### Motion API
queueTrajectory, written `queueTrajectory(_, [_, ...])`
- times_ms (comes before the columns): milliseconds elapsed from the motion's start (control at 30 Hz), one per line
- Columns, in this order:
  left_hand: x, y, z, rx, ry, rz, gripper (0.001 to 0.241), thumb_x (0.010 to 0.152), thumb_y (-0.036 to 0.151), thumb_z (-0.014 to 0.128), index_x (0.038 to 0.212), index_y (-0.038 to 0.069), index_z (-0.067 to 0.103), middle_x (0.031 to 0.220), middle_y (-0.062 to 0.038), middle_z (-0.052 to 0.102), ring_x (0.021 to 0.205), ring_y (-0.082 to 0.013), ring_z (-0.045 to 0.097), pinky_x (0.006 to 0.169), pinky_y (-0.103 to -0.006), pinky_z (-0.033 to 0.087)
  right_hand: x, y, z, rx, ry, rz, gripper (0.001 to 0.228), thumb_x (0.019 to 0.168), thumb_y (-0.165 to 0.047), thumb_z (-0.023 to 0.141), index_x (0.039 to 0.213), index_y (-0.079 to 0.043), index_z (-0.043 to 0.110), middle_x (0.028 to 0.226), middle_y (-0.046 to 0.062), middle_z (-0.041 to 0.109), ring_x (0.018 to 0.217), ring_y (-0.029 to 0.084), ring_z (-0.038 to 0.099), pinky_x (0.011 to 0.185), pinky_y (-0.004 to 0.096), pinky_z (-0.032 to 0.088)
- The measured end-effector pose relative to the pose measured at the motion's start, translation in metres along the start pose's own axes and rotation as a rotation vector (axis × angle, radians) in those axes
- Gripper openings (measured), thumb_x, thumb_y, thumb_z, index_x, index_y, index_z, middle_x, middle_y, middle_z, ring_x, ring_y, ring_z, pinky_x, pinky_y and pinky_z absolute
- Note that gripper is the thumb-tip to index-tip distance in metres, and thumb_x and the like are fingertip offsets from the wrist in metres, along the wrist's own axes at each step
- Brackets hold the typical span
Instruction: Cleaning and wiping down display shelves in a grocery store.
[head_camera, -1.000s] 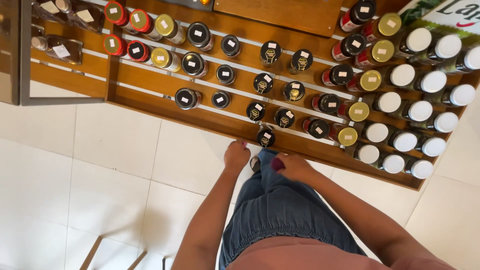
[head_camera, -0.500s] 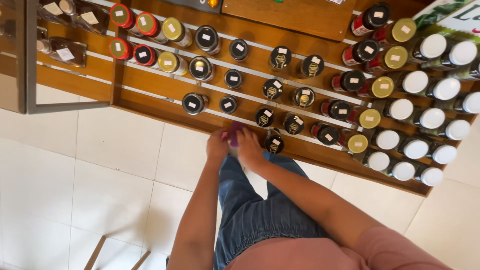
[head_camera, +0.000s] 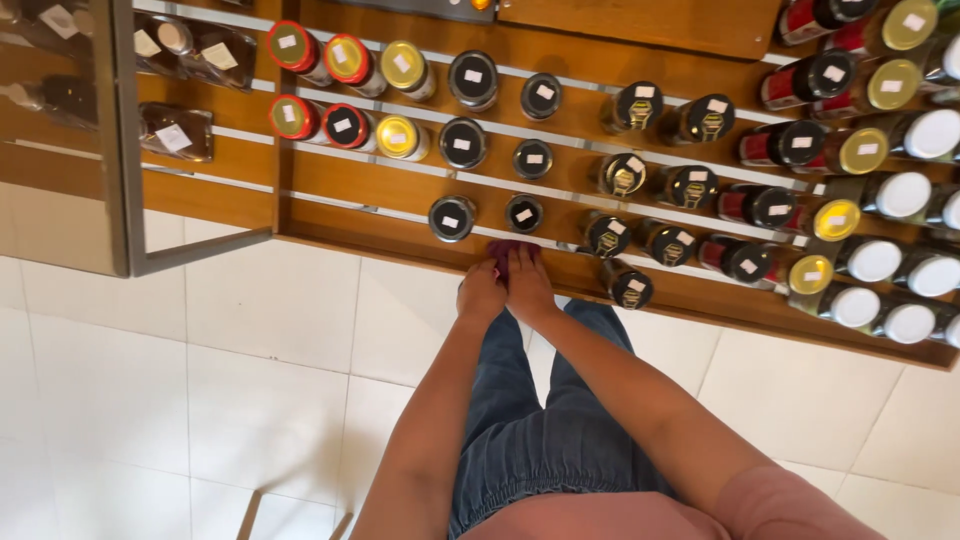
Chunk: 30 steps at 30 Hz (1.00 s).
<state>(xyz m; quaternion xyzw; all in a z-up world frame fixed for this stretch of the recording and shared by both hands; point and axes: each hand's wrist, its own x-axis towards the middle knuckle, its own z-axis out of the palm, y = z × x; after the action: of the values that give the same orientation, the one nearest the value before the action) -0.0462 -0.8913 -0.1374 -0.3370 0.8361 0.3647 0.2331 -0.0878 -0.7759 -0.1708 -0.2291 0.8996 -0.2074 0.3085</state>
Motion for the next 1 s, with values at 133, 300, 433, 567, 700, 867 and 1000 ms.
queueTrajectory(133, [0.003, -0.015, -0.037, -0.052, 0.060, -0.049, 0.041, 0.092, 0.018, 0.062, 0.133, 0.013, 0.064, 0.134, -0.017, 0.063, 0.119, -0.0366, 0.062, 0.098, -0.0454, 0.051, 0.019, -0.024, 0.002, -0.039, 0.015, -0.163, 0.056, 0.089, -0.018, 0.063, 0.141, 0.000, 0.055, 0.151, 0.026, 0.050, 0.140, 0.039, 0.045, 0.120, 0.047, 0.031])
queueTrajectory(300, [0.013, -0.027, -0.068, -0.145, 0.225, -0.084, 0.024, 0.090, 0.018, 0.067, 0.110, 0.005, 0.066, 0.115, -0.020, 0.069, 0.109, -0.0397, 0.065, 0.092, -0.0494, 0.052, 0.007, -0.003, -0.007, 0.017, 0.080, -0.176, 0.046, 0.082, -0.011, 0.067, 0.126, 0.001, 0.065, 0.138, 0.022, 0.063, 0.136, 0.034, 0.053, 0.112, 0.046, 0.038])
queueTrajectory(433, [0.023, -0.023, -0.093, -0.152, 0.278, -0.150, 0.024, 0.088, 0.017, 0.065, 0.109, 0.006, 0.060, 0.108, -0.021, 0.070, 0.101, -0.0388, 0.069, 0.089, -0.0481, 0.055, -0.012, 0.022, -0.008, -0.050, 0.091, 0.064, 0.047, 0.085, -0.018, 0.069, 0.124, 0.006, 0.063, 0.140, 0.024, 0.060, 0.132, 0.036, 0.054, 0.111, 0.045, 0.039])
queueTrajectory(567, [0.025, -0.019, -0.113, -0.135, 0.269, -0.134, 0.058, 0.087, 0.016, 0.068, 0.139, 0.011, 0.042, 0.119, -0.025, 0.063, 0.105, -0.0440, 0.064, 0.088, -0.0513, 0.054, -0.012, 0.003, 0.001, -0.239, 0.224, 0.198, 0.051, 0.088, -0.021, 0.069, 0.129, 0.007, 0.061, 0.142, 0.024, 0.059, 0.133, 0.034, 0.053, 0.114, 0.049, 0.036])
queueTrajectory(700, [0.024, -0.010, -0.127, -0.143, 0.212, 0.132, 0.093, 0.079, 0.013, 0.073, 0.159, 0.027, 0.028, 0.126, -0.022, 0.061, 0.109, -0.0433, 0.063, 0.090, -0.0504, 0.055, 0.009, -0.057, 0.001, -0.109, 0.247, 0.008, 0.066, 0.083, -0.024, 0.072, 0.139, 0.008, 0.055, 0.143, 0.025, 0.054, 0.132, 0.037, 0.051, 0.108, 0.049, 0.035])
queueTrajectory(867, [0.029, -0.022, -0.122, -0.137, 0.074, 0.135, 0.096, 0.082, 0.022, 0.079, 0.160, 0.033, 0.023, 0.128, -0.021, 0.059, 0.111, -0.0414, 0.063, 0.090, -0.0492, 0.054, 0.023, -0.088, -0.016, 0.065, 0.107, -0.124, 0.060, 0.079, -0.023, 0.075, 0.133, 0.000, 0.060, 0.142, 0.022, 0.055, 0.129, 0.040, 0.049, 0.106, 0.046, 0.037])
queueTrajectory(1000, [0.037, -0.032, -0.123, -0.124, 0.076, 0.201, 0.089, 0.089, 0.019, 0.074, 0.162, 0.032, 0.024, 0.120, -0.018, 0.067, 0.111, -0.0395, 0.066, 0.092, -0.0493, 0.053, 0.018, -0.071, -0.017, -0.047, 0.016, -0.134, 0.050, 0.083, -0.017, 0.071, 0.131, -0.003, 0.063, 0.135, 0.017, 0.064, 0.128, 0.034, 0.058, 0.111, 0.043, 0.041])
